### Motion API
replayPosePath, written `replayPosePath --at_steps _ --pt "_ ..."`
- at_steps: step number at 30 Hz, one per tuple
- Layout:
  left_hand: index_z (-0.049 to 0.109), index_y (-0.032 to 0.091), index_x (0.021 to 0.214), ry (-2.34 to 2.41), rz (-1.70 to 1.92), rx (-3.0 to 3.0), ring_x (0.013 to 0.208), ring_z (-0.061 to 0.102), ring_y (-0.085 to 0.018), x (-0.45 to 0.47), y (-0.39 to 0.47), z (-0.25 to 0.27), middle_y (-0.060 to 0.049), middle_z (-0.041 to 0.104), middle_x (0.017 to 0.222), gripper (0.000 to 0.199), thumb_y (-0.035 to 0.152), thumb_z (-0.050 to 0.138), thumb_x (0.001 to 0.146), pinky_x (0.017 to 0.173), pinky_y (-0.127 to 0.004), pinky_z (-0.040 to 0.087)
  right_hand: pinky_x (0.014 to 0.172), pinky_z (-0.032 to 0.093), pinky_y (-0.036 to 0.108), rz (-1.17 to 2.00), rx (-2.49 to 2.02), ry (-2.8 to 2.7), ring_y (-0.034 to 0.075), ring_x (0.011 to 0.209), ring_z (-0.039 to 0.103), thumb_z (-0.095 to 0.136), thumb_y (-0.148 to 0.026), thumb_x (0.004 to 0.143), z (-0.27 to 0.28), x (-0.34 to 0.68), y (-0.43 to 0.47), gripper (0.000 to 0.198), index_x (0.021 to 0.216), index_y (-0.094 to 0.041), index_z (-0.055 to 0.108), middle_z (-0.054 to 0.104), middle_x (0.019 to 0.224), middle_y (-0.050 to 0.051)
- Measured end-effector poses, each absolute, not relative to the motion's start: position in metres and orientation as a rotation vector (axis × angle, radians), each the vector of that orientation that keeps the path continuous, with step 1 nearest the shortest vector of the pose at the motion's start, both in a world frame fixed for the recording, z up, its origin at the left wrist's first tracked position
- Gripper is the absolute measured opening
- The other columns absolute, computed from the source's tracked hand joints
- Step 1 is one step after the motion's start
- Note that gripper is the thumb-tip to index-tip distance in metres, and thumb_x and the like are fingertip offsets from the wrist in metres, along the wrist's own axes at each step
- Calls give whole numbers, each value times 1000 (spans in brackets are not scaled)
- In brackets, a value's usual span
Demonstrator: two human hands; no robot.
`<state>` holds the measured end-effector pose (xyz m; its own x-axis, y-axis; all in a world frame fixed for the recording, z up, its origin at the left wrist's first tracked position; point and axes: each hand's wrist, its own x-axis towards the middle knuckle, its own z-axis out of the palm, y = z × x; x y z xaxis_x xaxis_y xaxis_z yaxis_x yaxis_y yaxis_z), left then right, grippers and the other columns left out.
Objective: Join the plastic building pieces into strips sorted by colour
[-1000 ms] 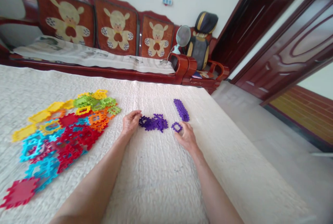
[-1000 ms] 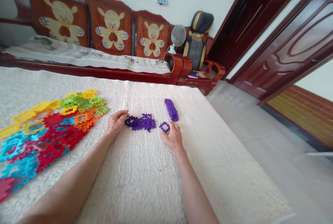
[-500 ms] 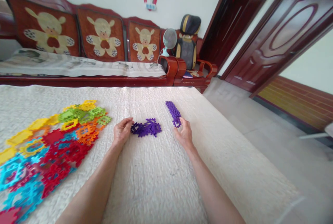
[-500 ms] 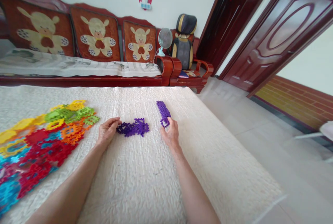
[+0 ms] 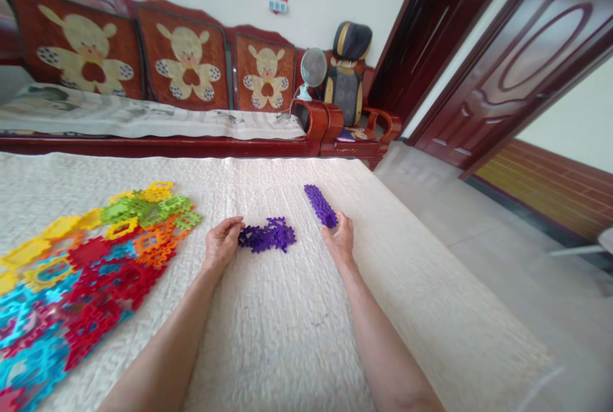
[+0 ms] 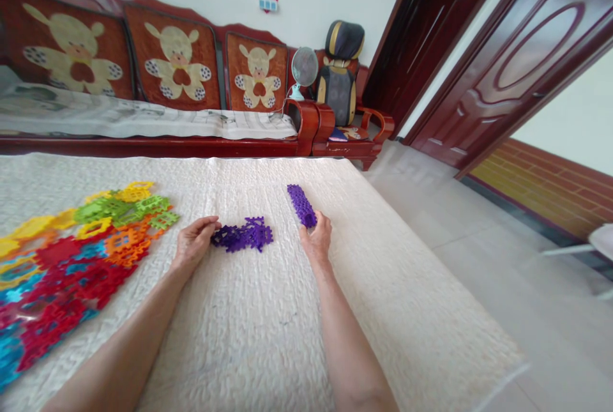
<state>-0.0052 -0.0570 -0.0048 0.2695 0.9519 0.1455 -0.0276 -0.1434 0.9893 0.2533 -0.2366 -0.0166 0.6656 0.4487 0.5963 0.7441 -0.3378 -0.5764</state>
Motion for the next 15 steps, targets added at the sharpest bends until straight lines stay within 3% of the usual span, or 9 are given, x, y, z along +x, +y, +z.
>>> replayPosePath --at_steps 8,12,15 --pt "72 16 88 926 1124 1355 72 68 -20 0 -54 -12 -6 73 75 36 44 65 67 71 -31 52 102 41 51 -389 -2022 -969 30 114 51 62 -35 72 -13 255 -238 57 124 -16 50 56 118 16" --pt "73 15 92 964 1144 1357 74 67 -20 0 -55 -12 -6 73 78 38 44 63 69 73 -32 52 103 42 49 -472 -1902 -1065 29 118 51 56 -30 79 5 238 -238 47 123 -17 52 56 122 16" --pt "72 15 94 981 1176 1381 76 67 -20 -1 -55 -11 -6 73 79 38 42 61 70 74 -32 51 103 45 45 -313 -1769 -1293 25 117 56 52 -26 84 15 215 -236 39 122 -19 55 61 121 13"
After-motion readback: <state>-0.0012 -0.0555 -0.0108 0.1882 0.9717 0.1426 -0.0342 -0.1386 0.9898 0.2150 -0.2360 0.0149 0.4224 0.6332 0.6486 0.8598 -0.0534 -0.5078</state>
